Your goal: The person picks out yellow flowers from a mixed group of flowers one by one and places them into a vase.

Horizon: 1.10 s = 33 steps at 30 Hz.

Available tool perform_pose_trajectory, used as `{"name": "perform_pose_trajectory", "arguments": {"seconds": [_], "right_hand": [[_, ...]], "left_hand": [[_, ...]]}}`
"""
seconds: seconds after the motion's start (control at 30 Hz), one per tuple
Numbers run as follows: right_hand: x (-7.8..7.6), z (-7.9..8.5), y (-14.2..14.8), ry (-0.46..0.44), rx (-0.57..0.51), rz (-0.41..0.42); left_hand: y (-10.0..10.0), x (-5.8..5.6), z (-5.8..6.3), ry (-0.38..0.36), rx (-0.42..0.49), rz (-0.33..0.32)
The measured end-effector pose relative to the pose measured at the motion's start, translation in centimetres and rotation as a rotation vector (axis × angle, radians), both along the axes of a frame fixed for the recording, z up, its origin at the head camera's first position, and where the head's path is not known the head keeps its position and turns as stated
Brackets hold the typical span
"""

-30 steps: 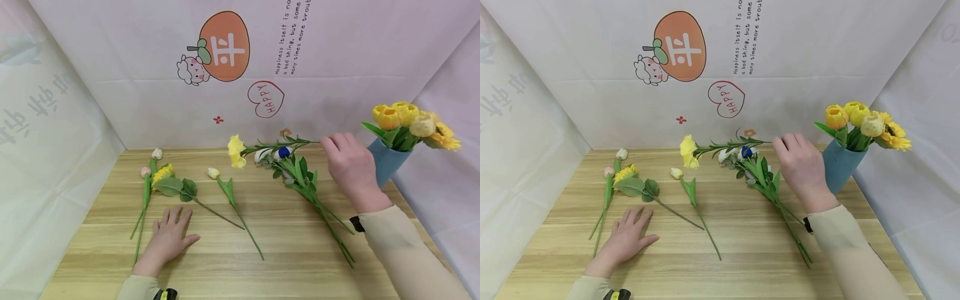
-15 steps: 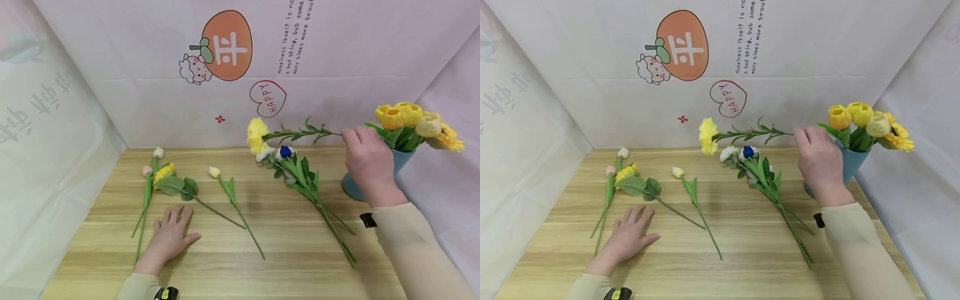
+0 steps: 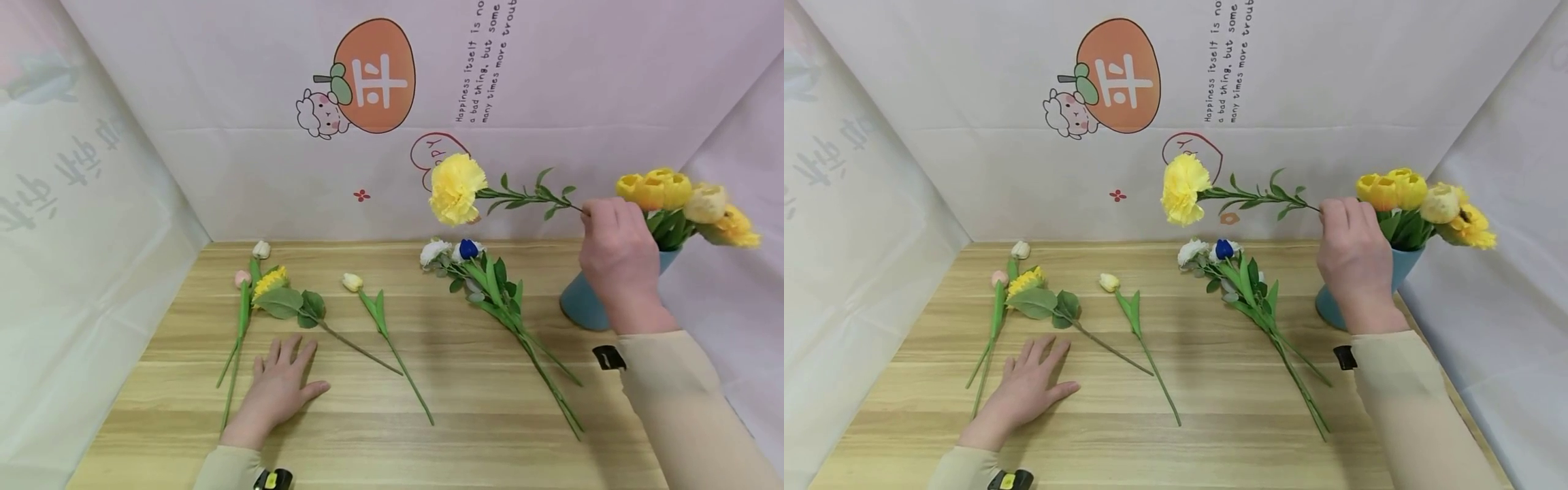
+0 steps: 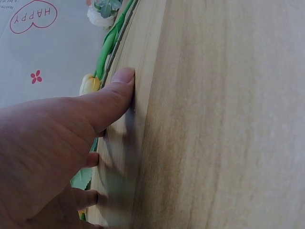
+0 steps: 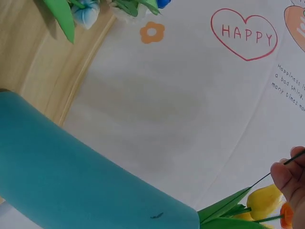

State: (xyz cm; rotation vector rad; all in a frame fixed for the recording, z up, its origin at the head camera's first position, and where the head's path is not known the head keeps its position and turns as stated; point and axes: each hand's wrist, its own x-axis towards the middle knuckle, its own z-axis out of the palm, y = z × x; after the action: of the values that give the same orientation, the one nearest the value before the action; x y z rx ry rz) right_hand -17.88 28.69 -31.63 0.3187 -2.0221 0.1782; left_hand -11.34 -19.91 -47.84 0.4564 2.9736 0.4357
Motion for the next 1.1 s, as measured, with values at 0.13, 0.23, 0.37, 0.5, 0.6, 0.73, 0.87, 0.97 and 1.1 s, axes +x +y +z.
{"name": "perform_pose_trajectory", "arguments": {"seconds": [0.13, 0.23, 0.37, 0.5, 0.6, 0.73, 0.87, 0.97, 1.1], "right_hand": [[0.1, 0.1, 0.5, -0.032, -0.019, -0.011], [0.1, -0.1, 1.2, -0.078, -0.042, -0.038], [0.2, -0.2, 1.8, -0.119, -0.072, -0.064], [0.3, -0.1, 2.3, -0.121, -0.09, -0.077], [0.3, 0.1, 2.7, -0.093, -0.107, -0.078], [0.4, 0.0, 3.1, -0.081, -0.136, -0.079], [0.5, 0.2, 3.4, -0.09, -0.128, -0.079], [0.5, 0.3, 3.6, -0.062, -0.11, -0.082], [0.5, 0.2, 3.9, -0.02, -0.11, -0.107]], "left_hand": [[-0.1, 0.0, -0.1, -0.002, 0.0, 0.002], [-0.1, 0.0, -0.1, -0.002, 0.001, 0.002], [-0.2, 0.0, -0.3, 0.012, 0.0, 0.001], [-0.2, 0.0, -0.4, 0.021, 0.001, 0.002], [-0.2, 0.1, -0.5, 0.02, 0.003, 0.002], [-0.2, 0.1, -0.5, 0.02, 0.004, 0.001], [-0.2, 0.1, -0.4, 0.017, 0.006, 0.001], [-0.1, 0.2, -0.2, 0.018, 0.004, -0.003], [0.0, 0.2, -0.2, 0.019, 0.0, -0.007]]}}
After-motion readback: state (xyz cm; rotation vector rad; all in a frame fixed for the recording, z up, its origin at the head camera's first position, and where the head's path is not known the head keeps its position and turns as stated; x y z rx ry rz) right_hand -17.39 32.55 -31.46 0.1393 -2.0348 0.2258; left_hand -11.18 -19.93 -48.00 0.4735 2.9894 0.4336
